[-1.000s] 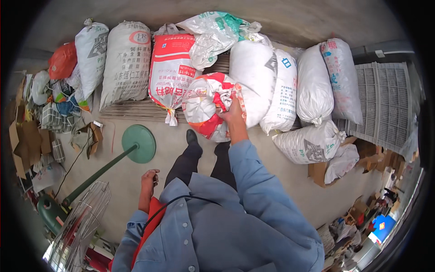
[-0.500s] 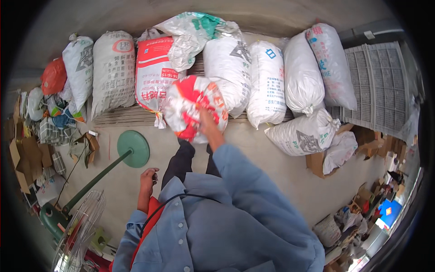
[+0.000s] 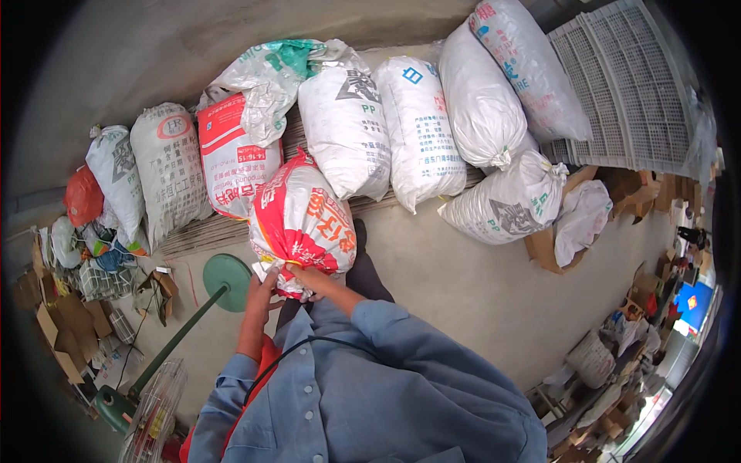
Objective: The person unties a large white sack with red Chinese text and a yellow drawstring. After opening the sack, they reach inside and handle small, dark, cylindrical objects, picking them up and inspecting them by hand.
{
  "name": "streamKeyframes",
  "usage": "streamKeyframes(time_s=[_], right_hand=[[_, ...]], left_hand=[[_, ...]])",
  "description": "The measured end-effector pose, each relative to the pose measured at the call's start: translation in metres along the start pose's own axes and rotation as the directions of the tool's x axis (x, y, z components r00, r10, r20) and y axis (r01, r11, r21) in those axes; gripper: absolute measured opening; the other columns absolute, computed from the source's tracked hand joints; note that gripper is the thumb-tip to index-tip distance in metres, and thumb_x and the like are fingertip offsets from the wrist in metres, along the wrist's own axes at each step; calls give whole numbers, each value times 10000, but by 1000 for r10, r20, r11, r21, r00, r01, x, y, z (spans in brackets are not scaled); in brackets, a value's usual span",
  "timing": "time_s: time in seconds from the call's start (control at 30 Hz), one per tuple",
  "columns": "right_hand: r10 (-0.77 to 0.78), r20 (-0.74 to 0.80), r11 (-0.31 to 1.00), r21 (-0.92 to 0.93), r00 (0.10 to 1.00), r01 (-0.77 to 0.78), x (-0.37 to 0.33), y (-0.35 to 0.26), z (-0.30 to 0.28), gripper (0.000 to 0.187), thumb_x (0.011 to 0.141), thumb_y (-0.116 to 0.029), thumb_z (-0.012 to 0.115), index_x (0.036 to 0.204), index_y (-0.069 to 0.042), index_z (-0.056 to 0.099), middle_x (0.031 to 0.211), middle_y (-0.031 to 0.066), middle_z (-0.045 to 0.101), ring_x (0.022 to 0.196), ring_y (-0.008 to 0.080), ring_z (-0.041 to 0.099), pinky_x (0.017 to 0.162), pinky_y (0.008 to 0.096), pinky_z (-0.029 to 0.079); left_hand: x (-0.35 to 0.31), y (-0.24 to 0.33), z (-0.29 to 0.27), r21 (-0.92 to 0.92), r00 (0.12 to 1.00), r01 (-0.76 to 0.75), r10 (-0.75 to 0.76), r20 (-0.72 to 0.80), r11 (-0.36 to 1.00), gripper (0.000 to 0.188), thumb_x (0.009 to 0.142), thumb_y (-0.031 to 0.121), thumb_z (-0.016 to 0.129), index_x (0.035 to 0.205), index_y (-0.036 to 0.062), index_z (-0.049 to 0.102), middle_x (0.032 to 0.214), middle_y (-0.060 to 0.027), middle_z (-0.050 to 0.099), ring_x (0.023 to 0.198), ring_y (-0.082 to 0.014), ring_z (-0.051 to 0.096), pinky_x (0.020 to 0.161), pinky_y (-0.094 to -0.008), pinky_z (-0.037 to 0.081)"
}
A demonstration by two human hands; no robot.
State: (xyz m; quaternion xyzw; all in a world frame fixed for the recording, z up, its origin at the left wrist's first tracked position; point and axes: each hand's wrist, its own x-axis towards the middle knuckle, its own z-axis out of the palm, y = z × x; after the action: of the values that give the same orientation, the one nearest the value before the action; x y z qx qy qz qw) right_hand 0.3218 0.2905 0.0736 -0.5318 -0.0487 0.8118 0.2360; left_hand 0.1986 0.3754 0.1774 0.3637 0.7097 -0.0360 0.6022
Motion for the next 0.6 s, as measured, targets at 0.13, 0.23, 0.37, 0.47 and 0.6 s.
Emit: streamKeyframes(time_s=[0.13,0.23,0.37,0.47,0.6], right_hand=[[86,416,930,-359,905,77,-22,-62,-113,756,868,-668,506,1103,44,606,925,184,704,837,308,710,732,314,542],[-258,-241,937,174,936,303,89,-42,-252,427,879,-379,645,1016,26,653,817,145,684,609,249,654,506,348,512],[125,-810,964,236,573,123,199,-62,-323,721,664,-496,818,1095,49,629,1071,246,663,922,324,670,721,394,562],[110,-882,993,117,458,-13,231,-72,-338,803,600,-515,851,1114,58,621,1118,268,645,1039,370,642,866,418,531],[-51,-884,999,-37,464,39,224,-38,-350,744,624,-505,822,1052,75,637,1073,280,652,989,410,644,865,434,513]], left_hand=[[38,-31,7,6,980,-62,62,-190,998,333,898,288,619,1162,108,525,1023,-56,618,853,-190,631,647,-415,524],[46,-52,9,67,969,-104,116,-216,992,241,863,167,584,1078,58,584,846,-61,646,661,-147,622,529,-284,481],[48,-89,14,75,948,-162,176,-263,984,264,848,146,507,1044,10,622,825,-77,656,643,-153,628,539,-286,518],[64,-101,23,0,935,-236,227,-273,972,273,866,150,520,1080,9,614,876,-67,655,693,-144,627,572,-278,516],[72,-110,39,-107,924,-244,197,-329,964,265,896,159,530,1101,8,604,900,-59,642,740,-134,621,609,-270,512]])
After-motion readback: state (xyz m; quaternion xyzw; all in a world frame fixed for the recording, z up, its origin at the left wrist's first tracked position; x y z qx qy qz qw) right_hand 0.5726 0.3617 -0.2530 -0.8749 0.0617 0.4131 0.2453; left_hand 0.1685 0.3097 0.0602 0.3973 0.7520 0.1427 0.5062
